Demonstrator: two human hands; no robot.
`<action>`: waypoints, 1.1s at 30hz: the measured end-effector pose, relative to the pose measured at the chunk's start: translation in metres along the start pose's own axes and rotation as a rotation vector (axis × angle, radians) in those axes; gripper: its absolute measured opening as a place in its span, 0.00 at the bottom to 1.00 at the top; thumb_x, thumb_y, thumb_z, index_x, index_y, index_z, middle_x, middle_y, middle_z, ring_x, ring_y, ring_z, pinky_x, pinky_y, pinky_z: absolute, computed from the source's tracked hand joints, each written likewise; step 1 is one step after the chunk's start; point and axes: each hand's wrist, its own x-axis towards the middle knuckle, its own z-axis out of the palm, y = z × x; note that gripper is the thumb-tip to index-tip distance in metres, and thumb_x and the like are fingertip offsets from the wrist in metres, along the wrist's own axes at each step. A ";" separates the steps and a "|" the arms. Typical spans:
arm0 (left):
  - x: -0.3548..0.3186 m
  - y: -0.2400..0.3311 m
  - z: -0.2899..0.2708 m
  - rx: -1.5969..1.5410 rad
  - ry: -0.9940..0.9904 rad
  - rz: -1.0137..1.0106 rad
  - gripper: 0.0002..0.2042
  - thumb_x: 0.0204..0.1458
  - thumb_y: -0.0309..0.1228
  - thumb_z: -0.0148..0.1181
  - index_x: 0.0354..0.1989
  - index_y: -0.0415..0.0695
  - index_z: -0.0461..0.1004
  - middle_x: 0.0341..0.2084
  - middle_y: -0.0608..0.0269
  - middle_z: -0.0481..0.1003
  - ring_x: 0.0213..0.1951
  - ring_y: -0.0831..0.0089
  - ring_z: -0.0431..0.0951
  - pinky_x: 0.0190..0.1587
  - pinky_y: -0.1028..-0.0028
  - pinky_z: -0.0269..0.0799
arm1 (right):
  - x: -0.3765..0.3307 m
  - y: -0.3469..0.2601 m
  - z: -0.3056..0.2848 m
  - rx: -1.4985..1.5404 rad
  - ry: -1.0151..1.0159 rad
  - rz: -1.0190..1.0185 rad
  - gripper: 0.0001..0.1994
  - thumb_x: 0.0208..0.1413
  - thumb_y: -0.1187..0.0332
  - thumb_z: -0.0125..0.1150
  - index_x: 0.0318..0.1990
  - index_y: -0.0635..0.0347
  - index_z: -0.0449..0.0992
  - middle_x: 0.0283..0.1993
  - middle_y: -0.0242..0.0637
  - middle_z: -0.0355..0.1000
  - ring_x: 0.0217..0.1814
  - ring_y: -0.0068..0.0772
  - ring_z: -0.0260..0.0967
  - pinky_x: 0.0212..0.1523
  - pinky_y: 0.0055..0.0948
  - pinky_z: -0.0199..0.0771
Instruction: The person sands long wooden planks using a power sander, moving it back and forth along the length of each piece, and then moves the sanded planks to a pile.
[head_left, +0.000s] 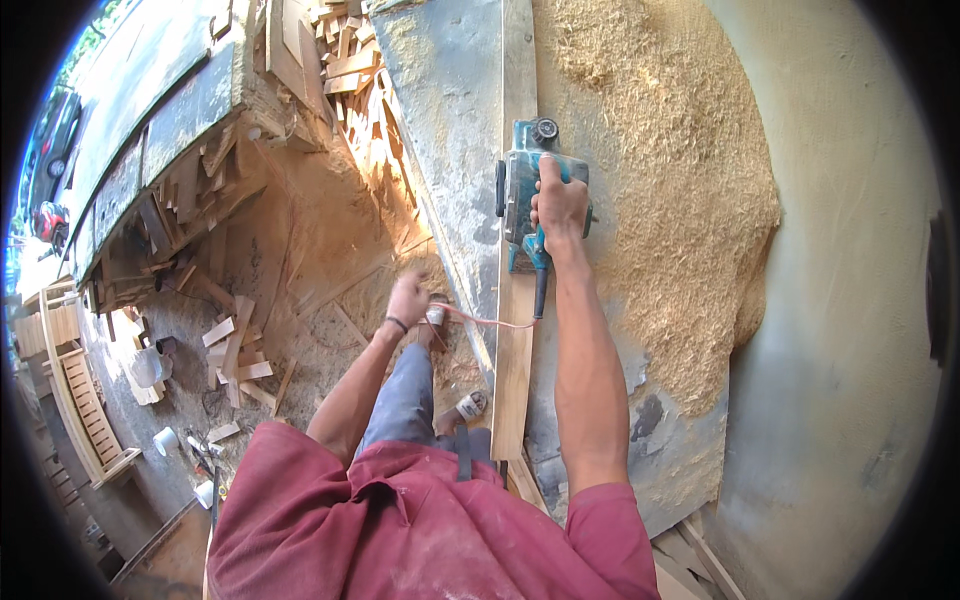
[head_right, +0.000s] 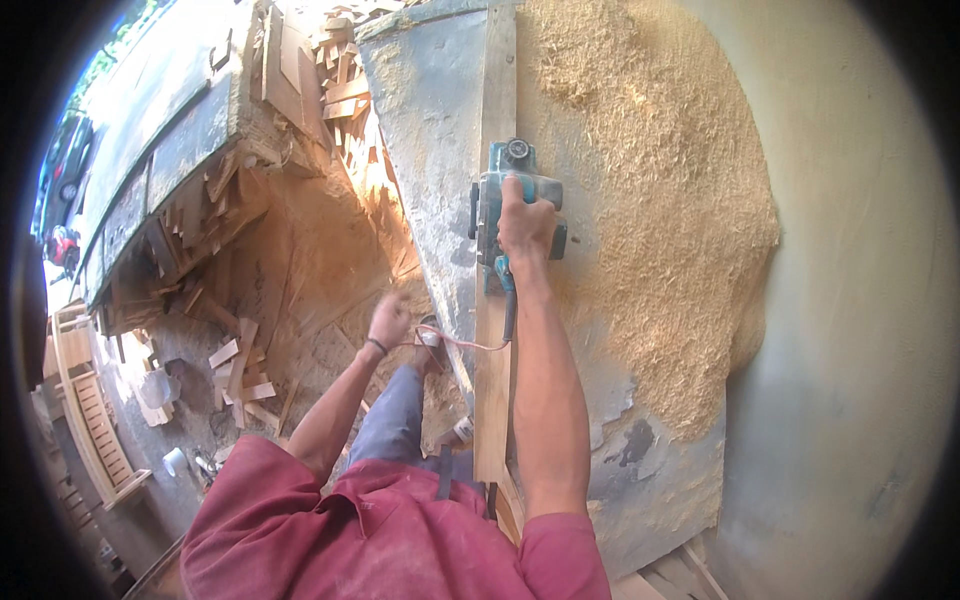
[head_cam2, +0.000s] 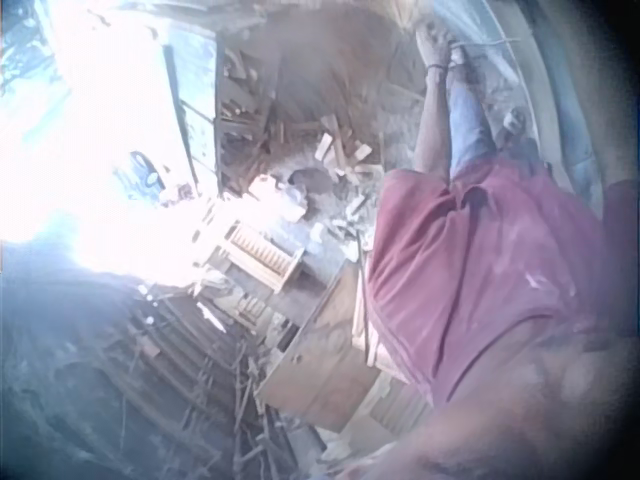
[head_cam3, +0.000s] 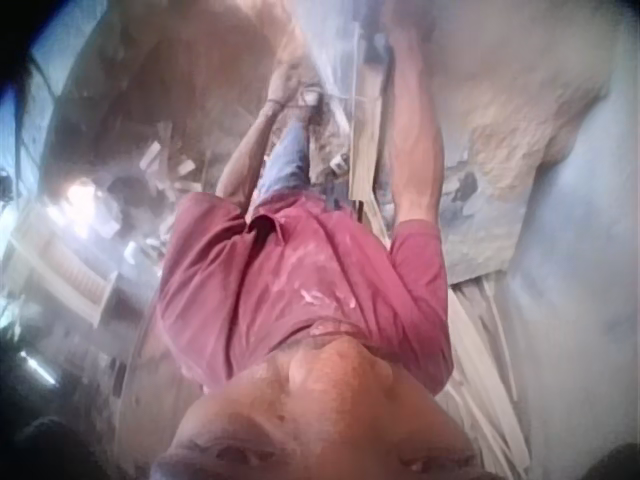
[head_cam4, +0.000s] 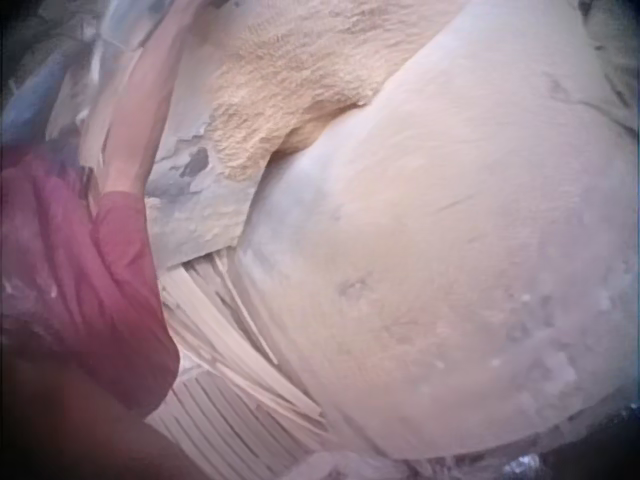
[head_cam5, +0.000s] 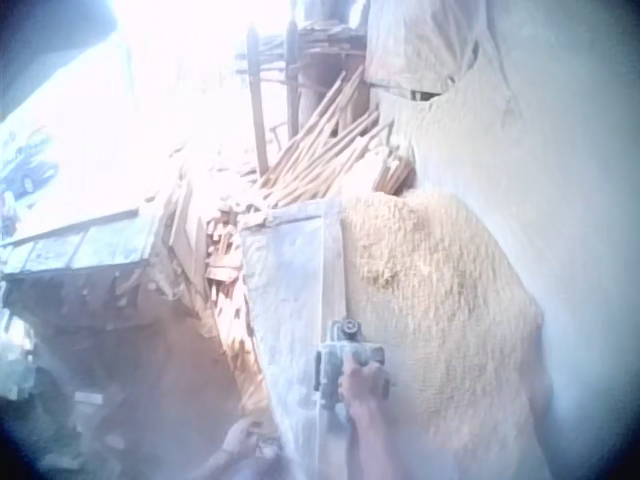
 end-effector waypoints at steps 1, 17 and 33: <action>0.028 -0.002 -0.003 -0.051 0.204 -0.059 0.15 0.54 0.30 0.56 0.49 0.37 0.74 0.44 0.45 0.76 0.48 0.53 0.77 0.54 0.59 0.71 | 0.008 -0.008 0.005 -0.006 -0.011 -0.002 0.22 0.54 0.49 0.57 0.24 0.61 0.69 0.15 0.31 0.63 0.12 0.23 0.59 0.13 0.27 0.59; 0.244 0.127 -0.010 -0.015 0.554 -0.420 0.35 0.61 0.43 0.46 0.73 0.40 0.43 0.67 0.38 0.58 0.64 0.45 0.64 0.65 0.56 0.60 | 0.191 -0.121 0.081 -0.073 0.046 -0.171 0.22 0.52 0.51 0.57 0.17 0.61 0.71 0.14 0.36 0.66 0.12 0.27 0.64 0.14 0.29 0.65; 0.243 0.126 -0.014 -0.088 0.532 -0.358 0.37 0.59 0.39 0.51 0.71 0.32 0.44 0.64 0.29 0.58 0.63 0.39 0.63 0.65 0.55 0.59 | 0.324 -0.205 0.141 -0.095 0.032 -0.258 0.26 0.53 0.47 0.63 0.26 0.68 0.75 0.22 0.39 0.71 0.15 0.28 0.67 0.16 0.30 0.66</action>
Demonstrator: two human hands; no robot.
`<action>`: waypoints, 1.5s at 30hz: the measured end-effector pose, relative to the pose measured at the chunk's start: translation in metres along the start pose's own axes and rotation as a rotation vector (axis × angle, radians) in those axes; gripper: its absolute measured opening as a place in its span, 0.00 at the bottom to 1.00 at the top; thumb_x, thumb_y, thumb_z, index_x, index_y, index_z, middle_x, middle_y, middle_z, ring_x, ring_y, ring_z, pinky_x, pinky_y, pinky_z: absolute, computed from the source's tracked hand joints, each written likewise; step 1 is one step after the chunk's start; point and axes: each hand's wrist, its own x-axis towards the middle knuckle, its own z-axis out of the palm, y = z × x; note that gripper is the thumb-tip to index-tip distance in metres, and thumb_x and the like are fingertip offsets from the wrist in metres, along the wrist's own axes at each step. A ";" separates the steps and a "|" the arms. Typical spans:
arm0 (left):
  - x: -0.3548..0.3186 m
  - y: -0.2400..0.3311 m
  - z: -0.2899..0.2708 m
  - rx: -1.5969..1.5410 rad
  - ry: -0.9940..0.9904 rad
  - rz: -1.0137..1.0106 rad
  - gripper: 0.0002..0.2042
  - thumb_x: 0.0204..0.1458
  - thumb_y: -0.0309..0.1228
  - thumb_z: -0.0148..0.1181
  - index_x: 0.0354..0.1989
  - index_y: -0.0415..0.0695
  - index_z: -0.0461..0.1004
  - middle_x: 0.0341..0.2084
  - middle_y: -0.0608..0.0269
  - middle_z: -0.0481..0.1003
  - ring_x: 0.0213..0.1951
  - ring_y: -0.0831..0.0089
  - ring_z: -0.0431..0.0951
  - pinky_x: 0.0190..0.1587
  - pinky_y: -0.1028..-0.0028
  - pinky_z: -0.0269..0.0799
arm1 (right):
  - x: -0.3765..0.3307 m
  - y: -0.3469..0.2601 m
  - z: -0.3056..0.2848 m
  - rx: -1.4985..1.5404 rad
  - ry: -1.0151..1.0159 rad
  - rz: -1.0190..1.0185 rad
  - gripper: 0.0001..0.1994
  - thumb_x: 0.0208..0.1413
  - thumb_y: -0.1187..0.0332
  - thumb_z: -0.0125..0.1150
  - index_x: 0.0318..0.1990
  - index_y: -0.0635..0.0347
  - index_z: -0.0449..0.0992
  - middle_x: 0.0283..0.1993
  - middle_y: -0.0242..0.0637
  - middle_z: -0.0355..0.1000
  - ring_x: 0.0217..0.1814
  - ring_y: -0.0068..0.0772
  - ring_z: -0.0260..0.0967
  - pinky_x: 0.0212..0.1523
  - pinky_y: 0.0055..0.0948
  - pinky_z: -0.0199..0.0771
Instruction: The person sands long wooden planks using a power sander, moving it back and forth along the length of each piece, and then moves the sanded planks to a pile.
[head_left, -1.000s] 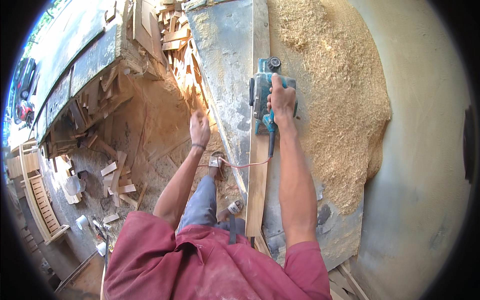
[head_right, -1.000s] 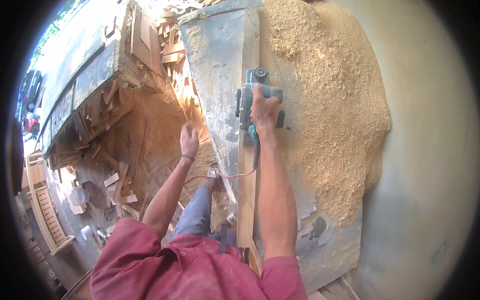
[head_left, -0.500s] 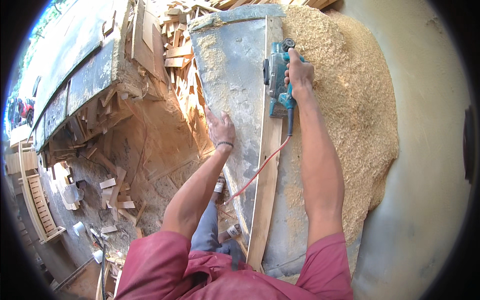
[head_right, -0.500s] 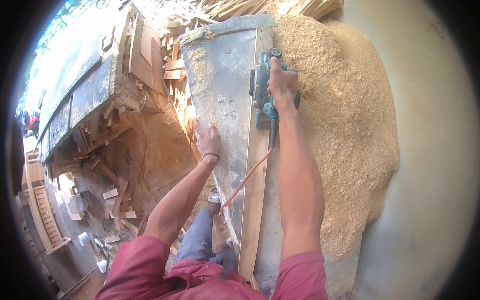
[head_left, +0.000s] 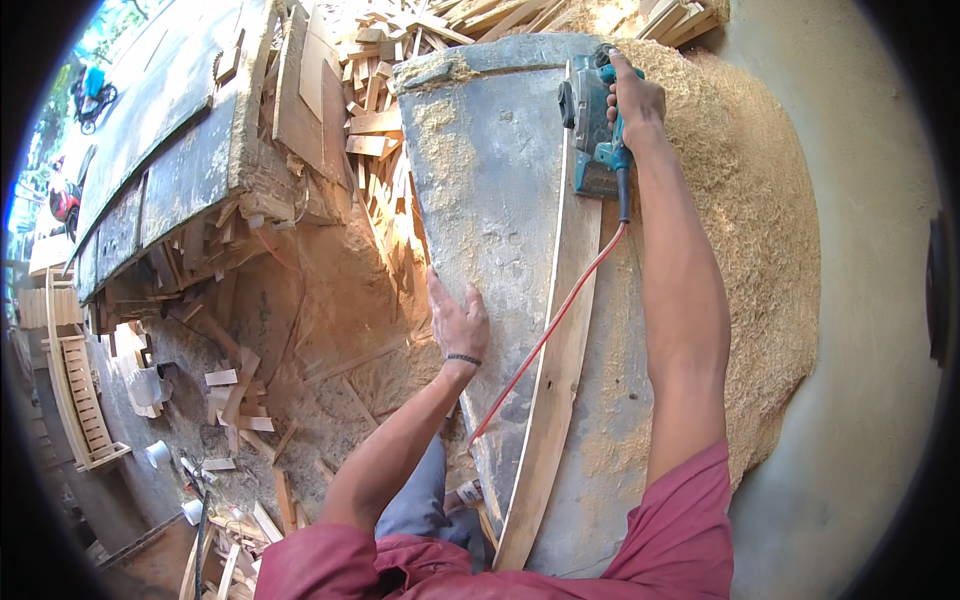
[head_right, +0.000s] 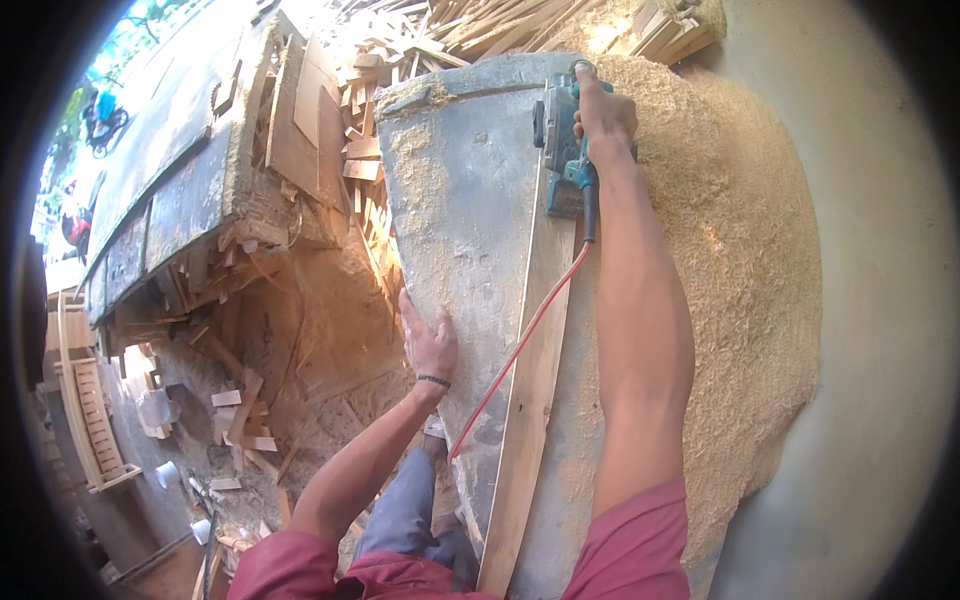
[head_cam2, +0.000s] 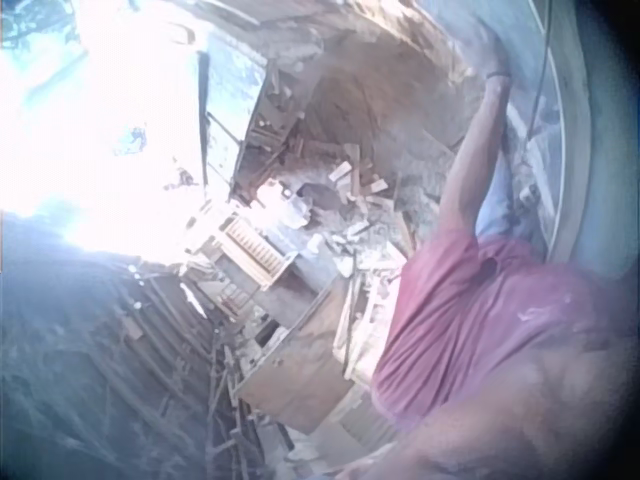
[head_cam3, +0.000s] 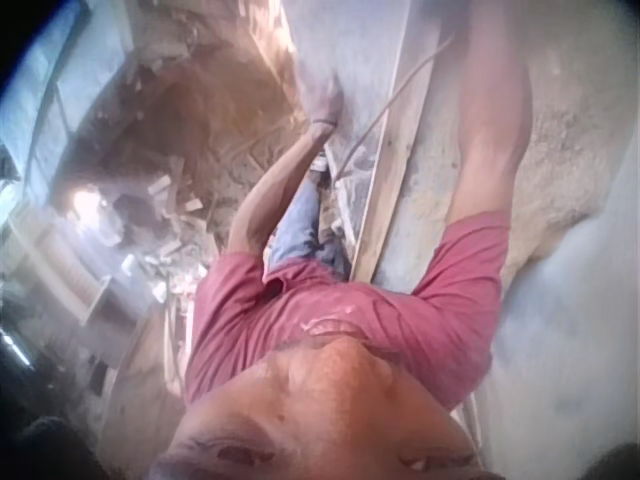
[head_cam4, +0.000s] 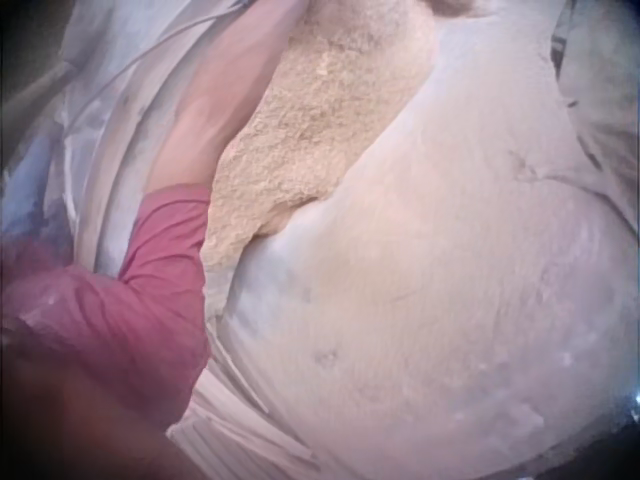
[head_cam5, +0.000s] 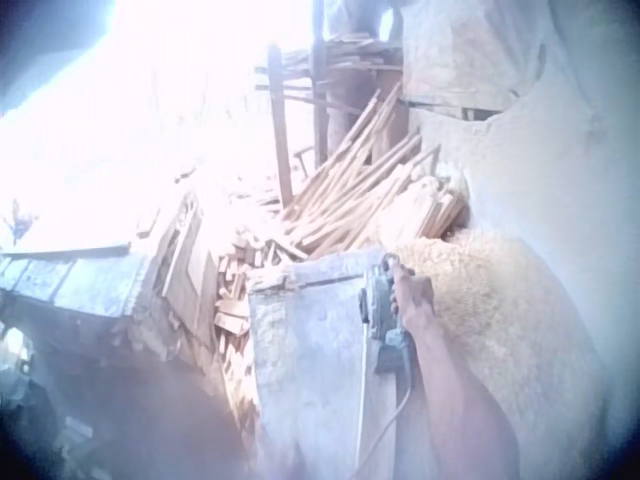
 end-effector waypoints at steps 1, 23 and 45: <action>0.000 0.000 0.002 -0.004 0.009 0.009 0.37 0.58 0.39 0.52 0.71 0.33 0.45 0.63 0.30 0.59 0.63 0.40 0.64 0.64 0.55 0.60 | 0.008 -0.002 0.003 0.003 0.003 -0.012 0.26 0.53 0.46 0.63 0.26 0.68 0.75 0.22 0.39 0.71 0.15 0.28 0.67 0.16 0.30 0.66; -0.002 -0.001 -0.002 -0.012 -0.005 0.009 0.39 0.55 0.38 0.55 0.71 0.35 0.44 0.63 0.30 0.59 0.63 0.39 0.63 0.65 0.56 0.59 | 0.109 -0.023 0.041 0.008 -0.022 -0.120 0.27 0.55 0.43 0.62 0.29 0.66 0.74 0.21 0.35 0.70 0.17 0.25 0.67 0.21 0.28 0.71; -0.002 0.009 -0.011 0.026 -0.042 -0.078 0.42 0.54 0.43 0.54 0.74 0.41 0.41 0.69 0.35 0.53 0.65 0.42 0.63 0.65 0.56 0.62 | -0.063 0.017 -0.009 0.023 -0.104 0.057 0.24 0.54 0.47 0.59 0.24 0.63 0.71 0.19 0.36 0.66 0.17 0.29 0.64 0.18 0.30 0.67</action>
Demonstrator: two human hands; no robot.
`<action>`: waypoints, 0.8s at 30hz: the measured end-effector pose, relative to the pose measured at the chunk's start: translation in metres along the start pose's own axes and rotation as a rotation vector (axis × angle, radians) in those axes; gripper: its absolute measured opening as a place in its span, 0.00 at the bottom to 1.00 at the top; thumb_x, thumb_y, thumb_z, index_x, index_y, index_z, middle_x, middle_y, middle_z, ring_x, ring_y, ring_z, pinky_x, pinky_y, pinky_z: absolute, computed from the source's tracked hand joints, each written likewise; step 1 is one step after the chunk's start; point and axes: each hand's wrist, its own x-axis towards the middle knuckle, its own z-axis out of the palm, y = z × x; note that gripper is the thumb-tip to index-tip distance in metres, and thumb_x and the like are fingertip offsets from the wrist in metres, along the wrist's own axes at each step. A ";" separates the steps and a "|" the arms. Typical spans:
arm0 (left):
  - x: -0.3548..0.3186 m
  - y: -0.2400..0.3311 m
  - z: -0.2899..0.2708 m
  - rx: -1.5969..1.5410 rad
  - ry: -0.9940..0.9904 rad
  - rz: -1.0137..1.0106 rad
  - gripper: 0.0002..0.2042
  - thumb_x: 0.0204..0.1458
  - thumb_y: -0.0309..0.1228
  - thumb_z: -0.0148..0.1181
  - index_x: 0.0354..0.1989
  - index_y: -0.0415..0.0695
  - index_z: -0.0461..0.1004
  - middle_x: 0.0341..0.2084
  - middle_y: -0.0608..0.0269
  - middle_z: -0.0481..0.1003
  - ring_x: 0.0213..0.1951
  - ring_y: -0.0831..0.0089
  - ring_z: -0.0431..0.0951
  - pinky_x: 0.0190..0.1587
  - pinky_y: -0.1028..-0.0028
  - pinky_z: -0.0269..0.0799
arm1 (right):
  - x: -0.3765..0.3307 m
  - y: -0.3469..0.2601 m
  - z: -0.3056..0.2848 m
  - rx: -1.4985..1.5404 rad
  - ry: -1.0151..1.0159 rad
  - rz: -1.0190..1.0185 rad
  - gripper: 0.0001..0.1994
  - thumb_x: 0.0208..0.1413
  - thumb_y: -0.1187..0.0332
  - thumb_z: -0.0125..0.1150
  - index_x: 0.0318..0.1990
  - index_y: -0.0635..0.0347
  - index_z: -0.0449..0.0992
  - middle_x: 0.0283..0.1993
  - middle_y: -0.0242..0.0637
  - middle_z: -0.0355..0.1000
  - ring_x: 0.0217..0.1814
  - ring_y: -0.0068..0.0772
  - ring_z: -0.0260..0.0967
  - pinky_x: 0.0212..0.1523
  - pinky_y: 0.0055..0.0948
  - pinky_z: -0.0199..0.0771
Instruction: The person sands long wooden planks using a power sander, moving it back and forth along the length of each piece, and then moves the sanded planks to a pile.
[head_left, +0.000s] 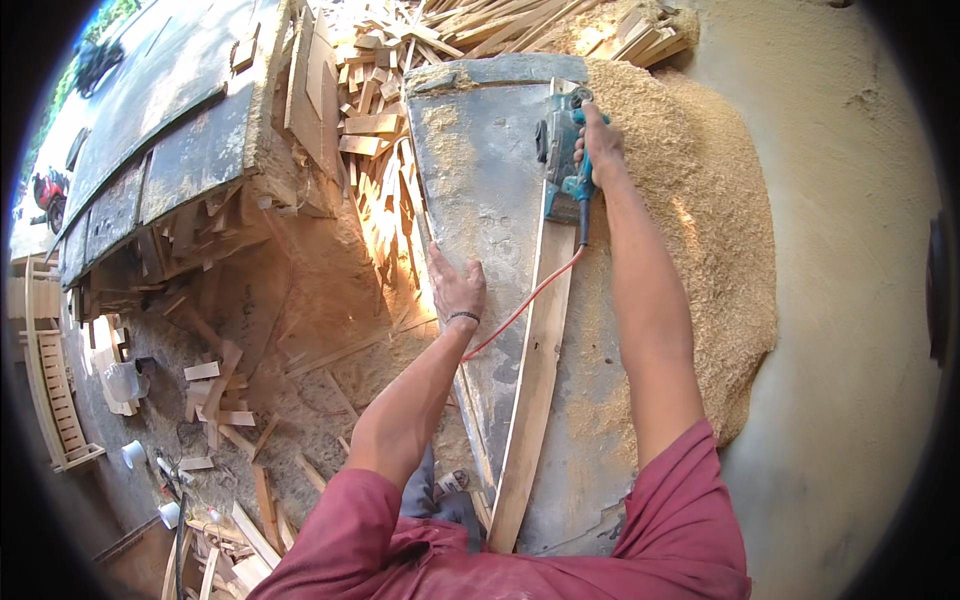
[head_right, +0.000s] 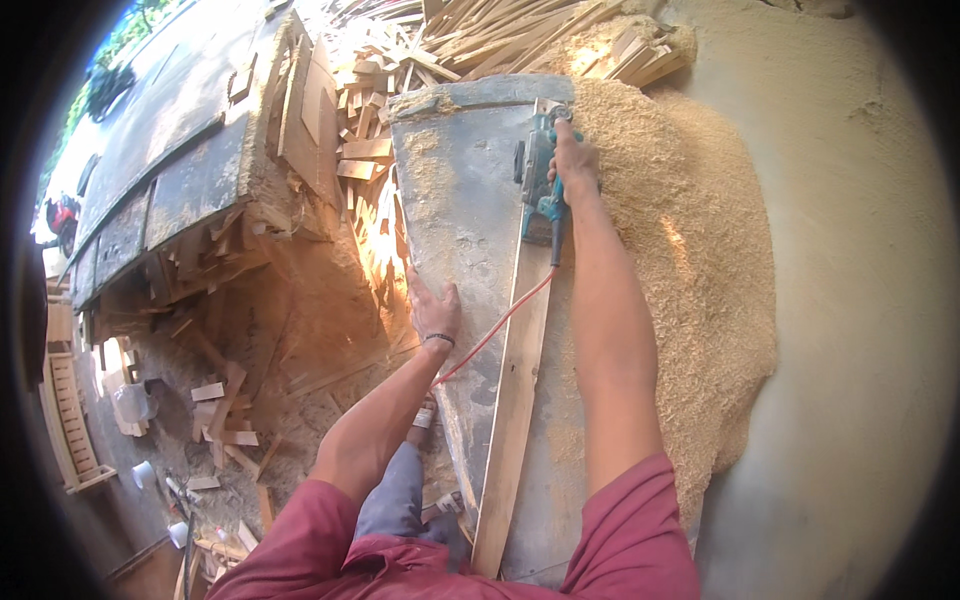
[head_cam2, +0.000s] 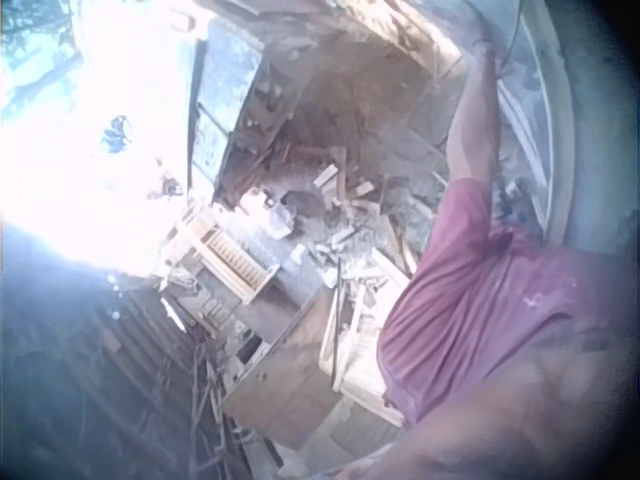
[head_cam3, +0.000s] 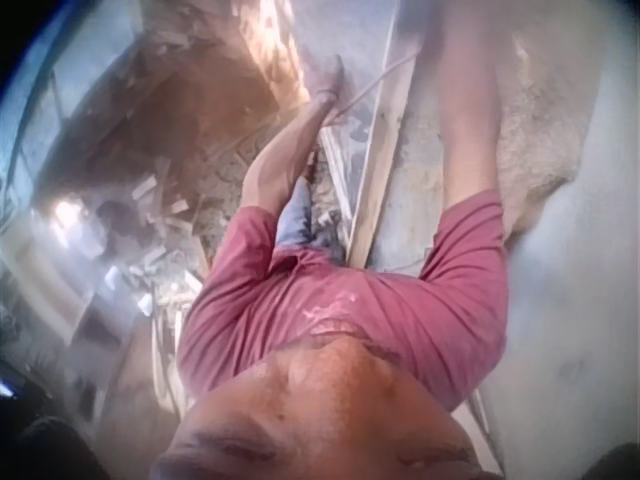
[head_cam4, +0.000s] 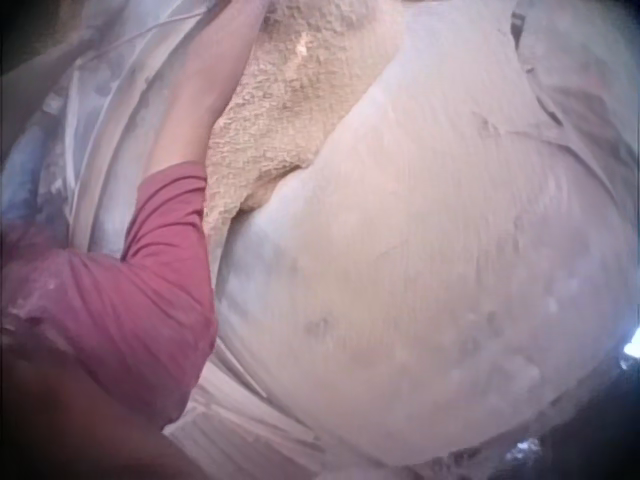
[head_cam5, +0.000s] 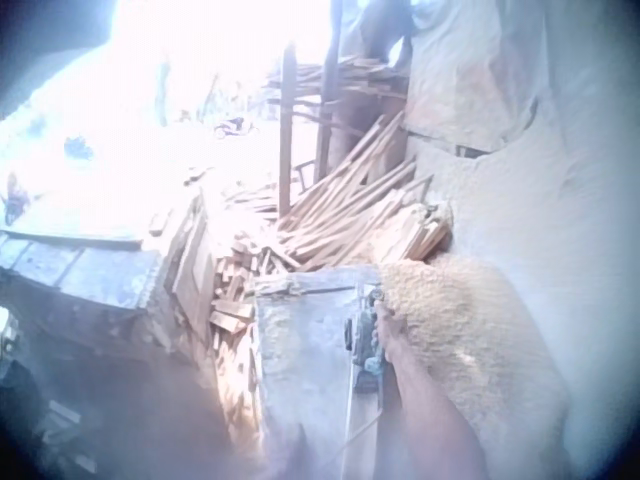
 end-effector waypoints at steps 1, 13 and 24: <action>-0.003 0.005 -0.004 -0.025 -0.026 -0.010 0.43 0.53 0.44 0.54 0.74 0.42 0.41 0.68 0.35 0.54 0.63 0.41 0.65 0.63 0.55 0.63 | -0.008 0.004 -0.005 -0.003 -0.003 0.004 0.23 0.54 0.47 0.59 0.24 0.61 0.70 0.18 0.35 0.66 0.17 0.28 0.65 0.18 0.30 0.67; 0.012 -0.033 0.016 -0.240 -0.027 0.094 0.39 0.59 0.46 0.50 0.74 0.46 0.40 0.68 0.36 0.55 0.67 0.41 0.58 0.68 0.54 0.54 | -0.131 0.050 -0.037 -0.021 0.004 0.082 0.22 0.55 0.47 0.58 0.24 0.59 0.68 0.17 0.34 0.65 0.13 0.27 0.62 0.14 0.30 0.65; -0.096 -0.316 -0.066 0.361 -0.315 0.248 0.12 0.61 0.30 0.42 0.48 0.41 0.69 0.58 0.44 0.67 0.55 0.47 0.69 0.60 0.57 0.66 | -0.279 0.111 -0.089 0.007 0.028 0.200 0.25 0.54 0.43 0.59 0.26 0.59 0.68 0.18 0.34 0.64 0.15 0.26 0.61 0.14 0.27 0.62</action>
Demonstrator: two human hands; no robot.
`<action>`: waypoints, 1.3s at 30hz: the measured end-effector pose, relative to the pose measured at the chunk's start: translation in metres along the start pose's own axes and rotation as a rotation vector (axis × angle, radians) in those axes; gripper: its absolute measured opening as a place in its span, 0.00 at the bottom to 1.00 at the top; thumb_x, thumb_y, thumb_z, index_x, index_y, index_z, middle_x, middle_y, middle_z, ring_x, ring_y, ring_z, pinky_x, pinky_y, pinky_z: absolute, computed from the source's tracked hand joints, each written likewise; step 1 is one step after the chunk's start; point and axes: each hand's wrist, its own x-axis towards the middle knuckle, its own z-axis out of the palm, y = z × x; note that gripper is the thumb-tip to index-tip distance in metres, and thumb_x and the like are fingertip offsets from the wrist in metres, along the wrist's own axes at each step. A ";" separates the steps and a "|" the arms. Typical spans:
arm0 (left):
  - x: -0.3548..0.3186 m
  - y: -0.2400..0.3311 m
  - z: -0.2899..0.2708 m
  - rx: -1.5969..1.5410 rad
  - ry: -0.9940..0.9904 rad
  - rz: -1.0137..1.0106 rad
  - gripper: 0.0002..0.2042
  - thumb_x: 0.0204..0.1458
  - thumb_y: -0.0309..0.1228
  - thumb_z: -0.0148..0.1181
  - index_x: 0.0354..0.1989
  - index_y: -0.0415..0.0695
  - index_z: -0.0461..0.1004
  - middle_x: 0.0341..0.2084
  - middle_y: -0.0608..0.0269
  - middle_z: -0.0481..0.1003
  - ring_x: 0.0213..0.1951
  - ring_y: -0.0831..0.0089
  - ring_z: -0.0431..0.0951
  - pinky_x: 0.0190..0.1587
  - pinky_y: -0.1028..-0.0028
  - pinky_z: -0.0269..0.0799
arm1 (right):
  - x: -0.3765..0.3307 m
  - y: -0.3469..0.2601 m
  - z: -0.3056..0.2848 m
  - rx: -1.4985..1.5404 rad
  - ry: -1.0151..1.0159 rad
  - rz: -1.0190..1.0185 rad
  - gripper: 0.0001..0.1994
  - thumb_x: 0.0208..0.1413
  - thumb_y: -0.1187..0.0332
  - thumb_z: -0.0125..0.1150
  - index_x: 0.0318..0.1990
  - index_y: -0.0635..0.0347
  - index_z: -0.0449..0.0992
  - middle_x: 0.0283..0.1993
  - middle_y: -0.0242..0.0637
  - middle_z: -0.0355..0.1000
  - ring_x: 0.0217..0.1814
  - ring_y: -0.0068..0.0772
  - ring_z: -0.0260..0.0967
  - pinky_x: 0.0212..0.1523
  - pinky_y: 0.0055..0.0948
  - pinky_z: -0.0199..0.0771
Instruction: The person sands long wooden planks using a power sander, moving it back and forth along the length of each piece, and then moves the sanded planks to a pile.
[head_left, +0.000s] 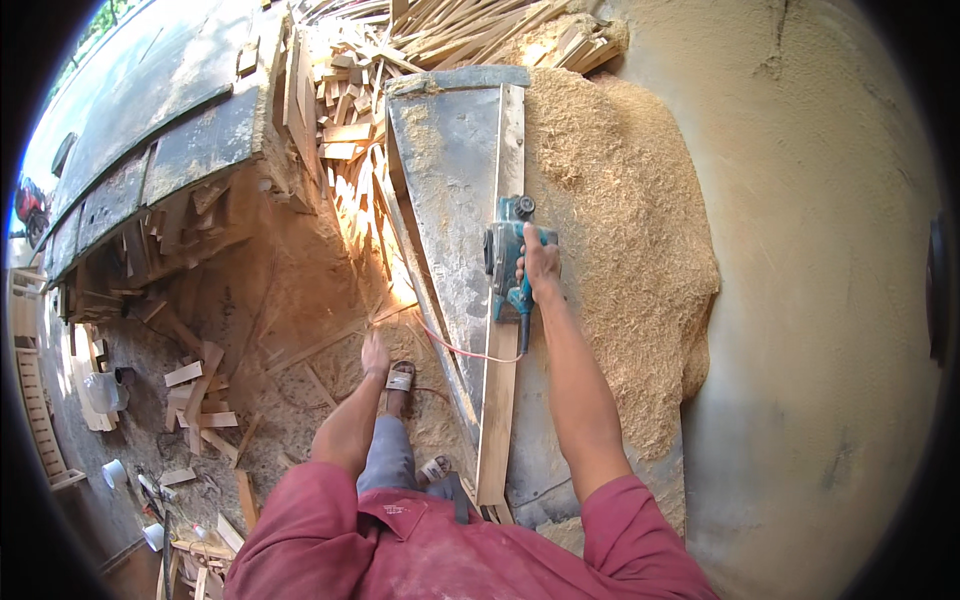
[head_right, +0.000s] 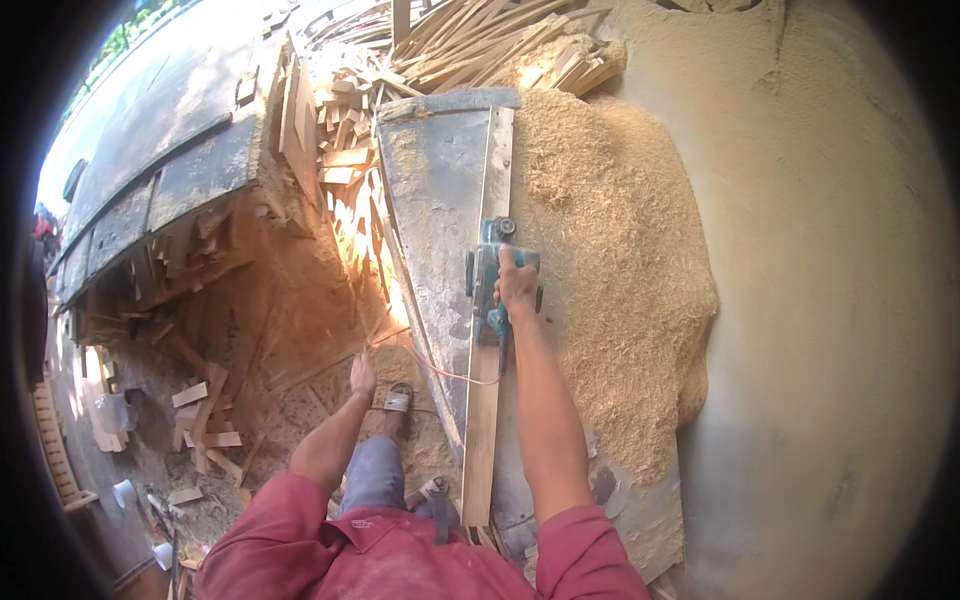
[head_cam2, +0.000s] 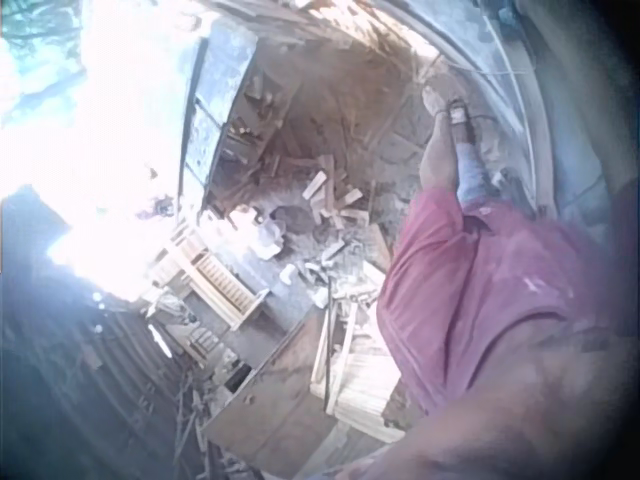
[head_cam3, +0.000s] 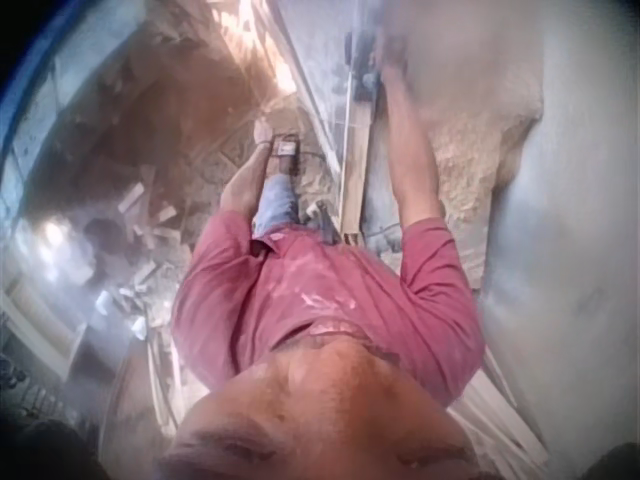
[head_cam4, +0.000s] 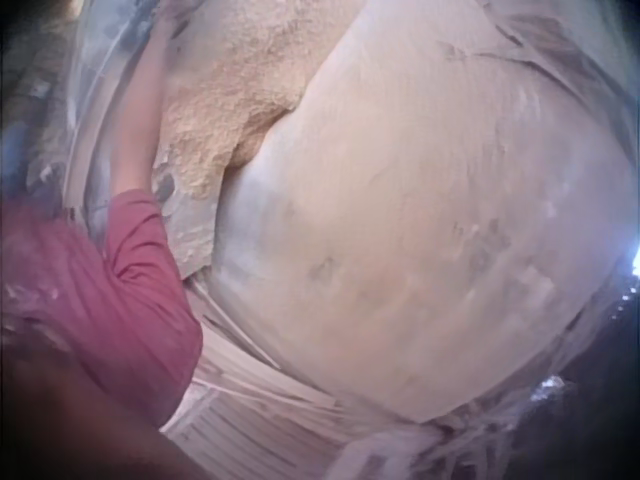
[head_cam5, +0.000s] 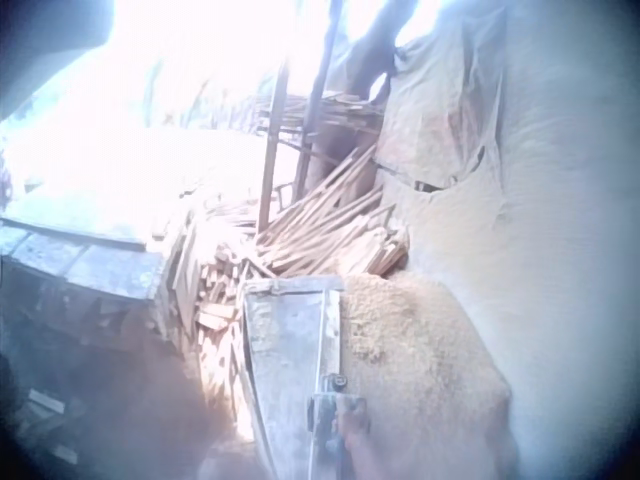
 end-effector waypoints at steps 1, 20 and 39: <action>-0.035 -0.027 0.000 -0.018 -0.179 -0.202 0.17 0.63 0.34 0.38 0.54 0.41 0.68 0.56 0.43 0.69 0.54 0.43 0.70 0.59 0.54 0.66 | -0.011 0.010 -0.007 -0.001 -0.011 0.014 0.25 0.54 0.43 0.59 0.26 0.59 0.68 0.17 0.34 0.64 0.15 0.27 0.61 0.14 0.28 0.62; -0.404 -0.268 -0.007 0.017 -0.280 -0.052 0.16 0.54 0.40 0.51 0.40 0.40 0.77 0.33 0.43 0.79 0.38 0.52 0.81 0.41 0.59 0.76 | -0.354 0.246 -0.101 -0.051 0.092 -0.054 0.24 0.58 0.48 0.59 0.26 0.64 0.72 0.14 0.33 0.65 0.12 0.24 0.62 0.15 0.26 0.61; -0.433 -0.206 -0.052 -0.112 -0.411 -0.384 0.19 0.53 0.40 0.52 0.44 0.40 0.81 0.39 0.51 0.81 0.42 0.61 0.81 0.49 0.65 0.74 | -0.499 0.377 -0.134 -0.221 0.127 -0.185 0.27 0.57 0.47 0.56 0.24 0.68 0.73 0.15 0.37 0.68 0.18 0.31 0.68 0.23 0.36 0.67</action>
